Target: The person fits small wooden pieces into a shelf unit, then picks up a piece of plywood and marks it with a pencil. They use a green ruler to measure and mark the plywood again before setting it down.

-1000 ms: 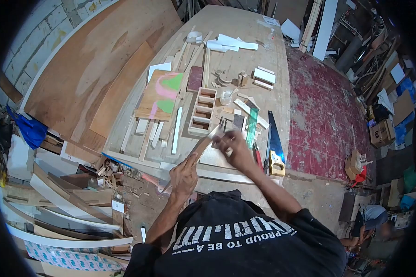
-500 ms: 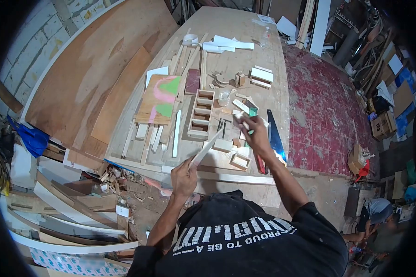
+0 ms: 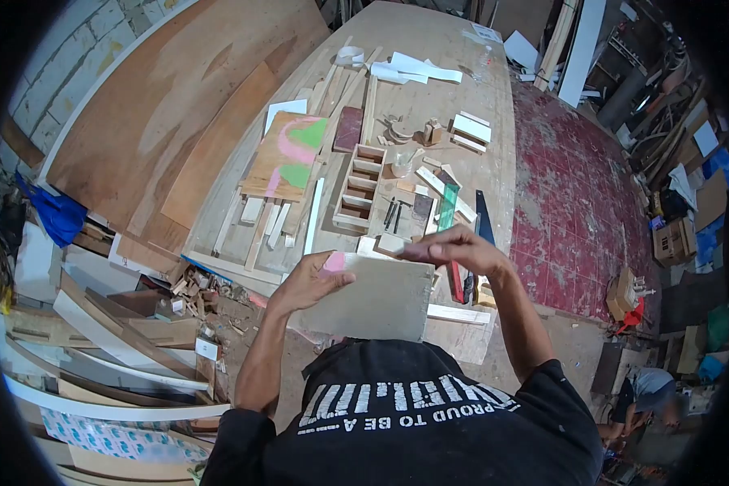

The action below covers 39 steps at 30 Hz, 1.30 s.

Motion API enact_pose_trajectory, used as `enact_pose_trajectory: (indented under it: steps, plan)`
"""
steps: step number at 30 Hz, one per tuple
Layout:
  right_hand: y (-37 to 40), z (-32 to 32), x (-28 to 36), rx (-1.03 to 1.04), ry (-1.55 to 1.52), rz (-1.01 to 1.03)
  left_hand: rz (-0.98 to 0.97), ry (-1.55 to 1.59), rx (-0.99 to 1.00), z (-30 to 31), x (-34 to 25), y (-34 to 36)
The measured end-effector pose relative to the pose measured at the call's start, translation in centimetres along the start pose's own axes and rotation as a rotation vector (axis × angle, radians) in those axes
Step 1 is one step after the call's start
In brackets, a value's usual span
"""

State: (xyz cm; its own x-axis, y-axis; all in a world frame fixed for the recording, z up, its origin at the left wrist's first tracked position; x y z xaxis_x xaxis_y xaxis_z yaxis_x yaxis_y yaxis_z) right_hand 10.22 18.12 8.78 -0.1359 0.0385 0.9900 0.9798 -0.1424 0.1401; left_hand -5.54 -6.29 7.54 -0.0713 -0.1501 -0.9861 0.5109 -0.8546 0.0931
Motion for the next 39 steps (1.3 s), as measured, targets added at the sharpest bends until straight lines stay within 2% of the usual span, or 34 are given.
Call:
enact_pose_trajectory:
  steps: [1, 3, 7, 9, 11, 13, 15, 17, 18, 19, 21, 22, 23, 25, 26, 27, 29, 30, 31, 33, 35, 36, 37, 39]
  plan:
    - [0.5, -0.6, 0.1, 0.018, 0.035, -0.104, 0.048, -0.002, 0.031, 0.2, 0.6, -0.2]
    - [0.3, -1.6, -0.4, 0.072, -0.053, -0.100, 0.099, -0.002, 0.064, 0.2, 1.1, -0.2]
    - [-1.1, -4.4, 0.3, -0.010, -0.050, -0.084, 0.074, -0.091, 0.099, -0.4, 0.1, -0.3]
    - [-1.7, -5.2, 0.8, 0.003, -0.182, -0.134, 0.081, -0.117, 0.102, -0.4, -0.1, -0.3]
    - [-0.9, -3.5, -0.3, 0.042, -0.159, -0.176, 0.073, -0.025, 0.118, 0.0, 0.5, 0.1]
    - [-0.2, -1.4, -1.6, 0.102, -0.325, -0.245, 0.054, -0.012, 0.085, 0.4, 1.1, 0.0]
    - [-0.4, -1.0, -2.1, 0.090, -0.306, -0.232, 0.057, 0.008, 0.080, 0.1, 2.3, 0.0]
    - [-1.0, -1.1, 0.1, -0.106, -0.147, -0.019, 0.077, 0.011, 0.053, 0.0, 3.7, -0.6]
    - [-0.9, -0.3, 0.8, -0.246, 0.004, -0.009, 0.078, 0.011, 0.052, 0.0, 4.2, -0.7]
    - [-0.7, -0.7, 1.6, -0.242, 0.005, -0.008, 0.138, 0.033, 0.015, 0.2, 4.7, -0.8]
    - [0.6, -2.1, 4.8, -0.489, 0.560, 0.501, 0.207, 0.058, -0.025, 0.4, 5.2, -0.5]
    - [1.1, -3.2, 4.6, -0.480, 0.653, 0.519, 0.249, 0.075, -0.030, 0.5, 5.3, -0.4]
    - [1.3, -4.6, 3.9, -0.456, 0.874, 0.589, 0.289, 0.091, -0.030, 0.4, 5.4, -0.3]
    - [1.2, -7.5, 1.8, -0.357, 1.025, 0.765, 0.288, 0.098, -0.070, 0.1, 6.4, -0.6]
    - [1.4, -8.9, 0.4, -0.316, 1.081, 0.778, 0.278, 0.105, -0.125, 0.2, 6.8, -0.9]
    - [1.8, -9.2, -0.1, -0.379, 1.110, 0.781, 0.274, 0.101, -0.123, 0.3, 7.0, -1.0]
    - [0.9, -3.8, -5.0, -0.522, 1.071, 0.517, 0.265, 0.091, -0.200, 0.4, 7.6, -0.4]
    - [1.0, -1.8, -4.3, -0.709, 1.088, 0.479, 0.270, 0.097, -0.205, 0.2, 8.2, 0.3]
    - [2.0, -1.1, -3.5, -0.909, 1.172, 0.592, 0.260, 0.095, -0.228, 0.5, 8.7, 0.6]
    - [2.3, -2.0, -3.6, -0.940, 1.052, 0.613, 0.249, 0.089, -0.249, 0.8, 9.1, 0.5]
    - [1.0, -5.5, -4.8, -0.725, 0.915, 0.646, 0.289, 0.062, -0.326, 0.7, 9.3, 0.2]
    - [0.2, -7.9, -4.9, -0.677, 0.995, 0.740, 0.282, 0.061, -0.323, 0.5, 9.3, 0.0]
    - [0.1, -10.5, -3.0, -0.675, 1.155, 0.703, 0.232, 0.097, -0.346, 0.3, 9.1, 0.1]
    - [-1.8, -8.7, -6.0, -0.747, 1.189, 0.738, 0.177, 0.128, -0.379, 1.0, 8.9, 0.2]
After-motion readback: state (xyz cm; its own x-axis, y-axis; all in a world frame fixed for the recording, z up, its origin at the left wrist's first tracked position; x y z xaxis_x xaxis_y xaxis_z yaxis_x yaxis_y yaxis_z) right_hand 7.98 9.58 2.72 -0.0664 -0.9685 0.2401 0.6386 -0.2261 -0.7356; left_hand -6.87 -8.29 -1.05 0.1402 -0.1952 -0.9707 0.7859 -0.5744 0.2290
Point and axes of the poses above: each hand's wrist, its own y-axis away from the middle knuckle, its own z-axis out of the back of the hand, x = y × z, the point moved 4 cm from there along -y, towards the middle knuckle, and after that the axes turned 9 degrees about -x, right-handed, at the moved point
